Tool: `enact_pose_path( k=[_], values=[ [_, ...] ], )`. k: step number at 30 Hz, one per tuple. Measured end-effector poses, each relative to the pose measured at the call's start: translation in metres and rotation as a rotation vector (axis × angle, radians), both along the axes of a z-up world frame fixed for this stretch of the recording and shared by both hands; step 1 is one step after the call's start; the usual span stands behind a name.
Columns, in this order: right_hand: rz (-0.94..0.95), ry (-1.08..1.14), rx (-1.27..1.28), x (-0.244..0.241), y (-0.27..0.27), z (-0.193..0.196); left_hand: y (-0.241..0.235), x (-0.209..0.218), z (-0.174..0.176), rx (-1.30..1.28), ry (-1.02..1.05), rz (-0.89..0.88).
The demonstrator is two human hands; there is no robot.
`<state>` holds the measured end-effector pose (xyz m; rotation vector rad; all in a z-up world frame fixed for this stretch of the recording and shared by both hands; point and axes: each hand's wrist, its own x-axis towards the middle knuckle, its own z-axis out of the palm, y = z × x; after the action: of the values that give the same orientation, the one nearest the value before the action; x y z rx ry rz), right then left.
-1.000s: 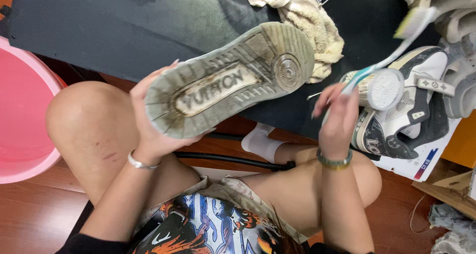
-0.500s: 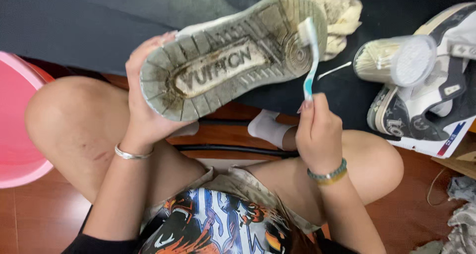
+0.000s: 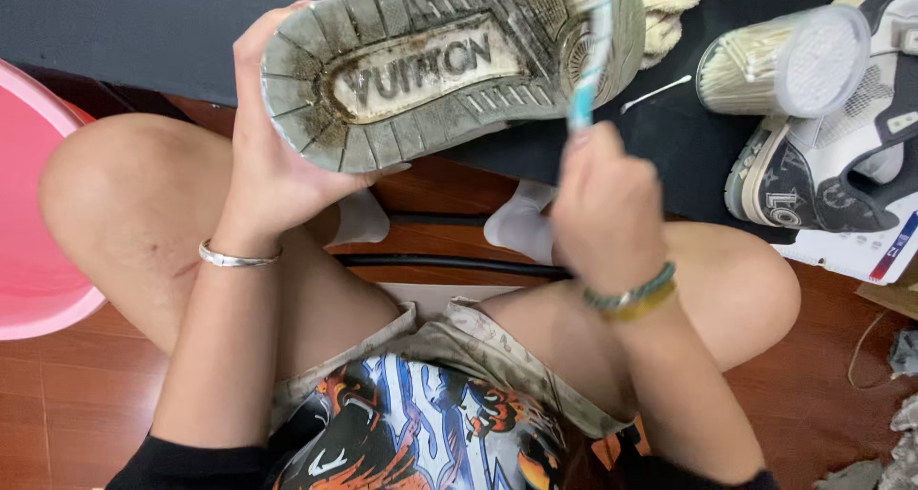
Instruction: The person scrubs a white and grey sneaker using a toothbrush and wipes it with a cloth. They clean the upper mesh, the side panels, and the sole, turning the shoe over to reach different areas.
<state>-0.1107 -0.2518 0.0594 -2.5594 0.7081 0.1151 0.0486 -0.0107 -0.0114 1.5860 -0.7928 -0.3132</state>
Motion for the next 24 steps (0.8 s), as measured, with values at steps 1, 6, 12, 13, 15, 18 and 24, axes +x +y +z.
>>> enact_pose_path(
  k=[1,6,12,13,15,18,24],
  values=[
    [0.074,-0.021,0.010,-0.007,0.016,0.003,0.000,0.001,0.000,-0.005,0.011,-0.014],
    [0.062,0.119,-0.093,-0.008,0.002,0.008,0.001,0.000,-0.006,-0.073,0.090,-0.046],
    [0.018,0.098,-0.038,-0.004,0.006,0.007,-0.002,0.001,-0.007,-0.046,0.021,-0.031],
    [0.032,0.156,-0.029,-0.012,0.012,0.015,-0.002,0.002,-0.008,-0.048,0.020,-0.032],
    [0.035,0.176,-0.012,-0.016,0.011,0.021,-0.002,-0.002,-0.007,-0.064,0.039,-0.032],
    [0.009,0.073,0.008,0.005,-0.010,0.014,-0.001,-0.006,-0.005,-0.020,0.011,0.000],
    [0.066,0.076,0.046,-0.004,0.008,0.017,-0.001,-0.011,0.002,0.032,-0.028,0.028]
  ],
)
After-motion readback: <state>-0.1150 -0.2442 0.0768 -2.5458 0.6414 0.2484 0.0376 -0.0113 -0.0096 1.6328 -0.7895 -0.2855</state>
